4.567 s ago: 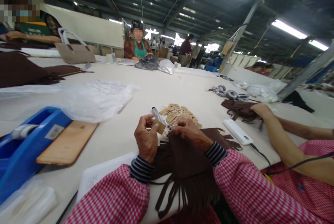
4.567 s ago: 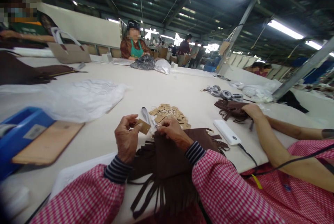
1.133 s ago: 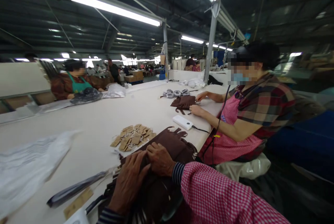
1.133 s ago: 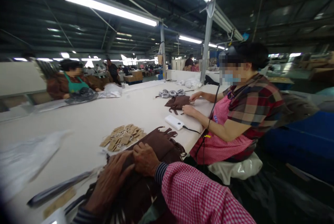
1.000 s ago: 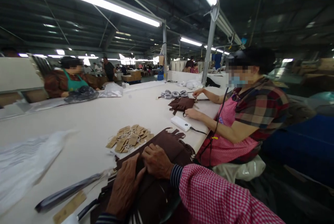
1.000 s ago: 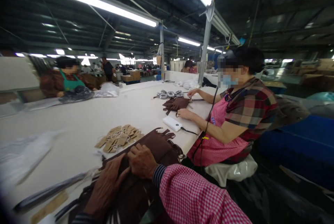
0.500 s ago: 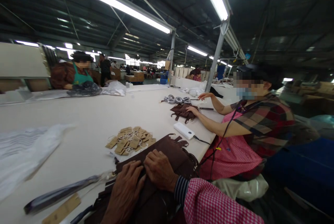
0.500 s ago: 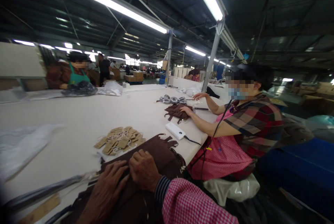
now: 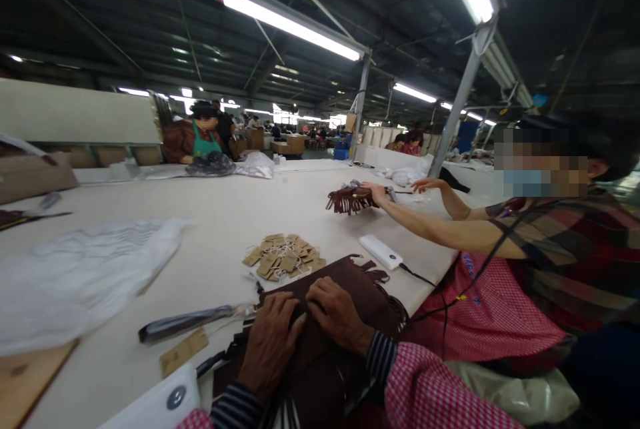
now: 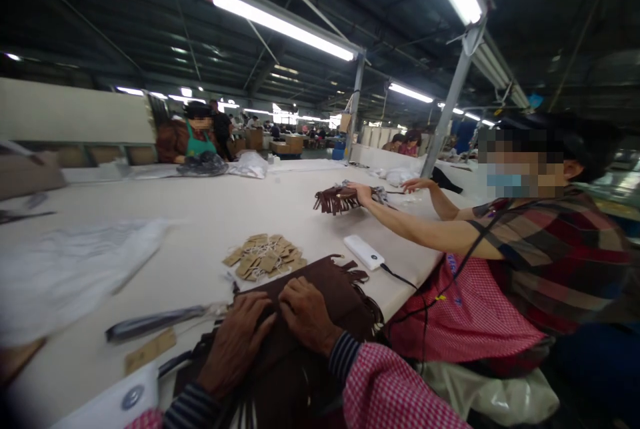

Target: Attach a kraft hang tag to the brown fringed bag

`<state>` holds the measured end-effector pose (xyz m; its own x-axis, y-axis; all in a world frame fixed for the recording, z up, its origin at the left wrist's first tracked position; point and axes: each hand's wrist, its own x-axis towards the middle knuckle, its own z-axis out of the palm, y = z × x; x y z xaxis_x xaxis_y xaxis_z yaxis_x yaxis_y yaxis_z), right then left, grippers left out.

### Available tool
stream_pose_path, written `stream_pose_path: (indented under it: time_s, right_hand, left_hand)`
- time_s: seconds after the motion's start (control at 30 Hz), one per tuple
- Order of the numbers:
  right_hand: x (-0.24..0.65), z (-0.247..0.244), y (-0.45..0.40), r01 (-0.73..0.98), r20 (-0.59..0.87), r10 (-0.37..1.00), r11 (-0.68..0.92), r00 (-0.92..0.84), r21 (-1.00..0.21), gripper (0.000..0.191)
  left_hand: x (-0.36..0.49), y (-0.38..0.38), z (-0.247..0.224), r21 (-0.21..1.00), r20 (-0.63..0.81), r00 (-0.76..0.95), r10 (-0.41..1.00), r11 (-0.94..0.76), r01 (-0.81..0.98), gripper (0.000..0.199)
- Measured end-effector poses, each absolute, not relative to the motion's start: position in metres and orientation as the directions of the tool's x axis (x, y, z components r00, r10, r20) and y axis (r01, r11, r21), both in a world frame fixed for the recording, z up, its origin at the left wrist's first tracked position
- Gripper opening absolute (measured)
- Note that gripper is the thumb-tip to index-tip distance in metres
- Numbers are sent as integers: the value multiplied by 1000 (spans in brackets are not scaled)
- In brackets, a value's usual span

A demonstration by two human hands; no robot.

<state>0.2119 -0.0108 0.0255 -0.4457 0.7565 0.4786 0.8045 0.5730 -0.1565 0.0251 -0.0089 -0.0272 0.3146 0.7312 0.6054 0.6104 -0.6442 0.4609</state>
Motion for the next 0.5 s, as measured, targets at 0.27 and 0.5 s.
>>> stream_pose_path:
  time_s: [0.27,0.5]
  right_hand:
    - [266,57,-7,820,509,781,526,-362,-224,22]
    - [268,72,31,889,387,830,454,-401,-53,22]
  left_hand:
    - [33,-23,-16,414,520,356,777,-594,690,32]
    - [38,-25,-22,388,506,340,793,-561,731,30]
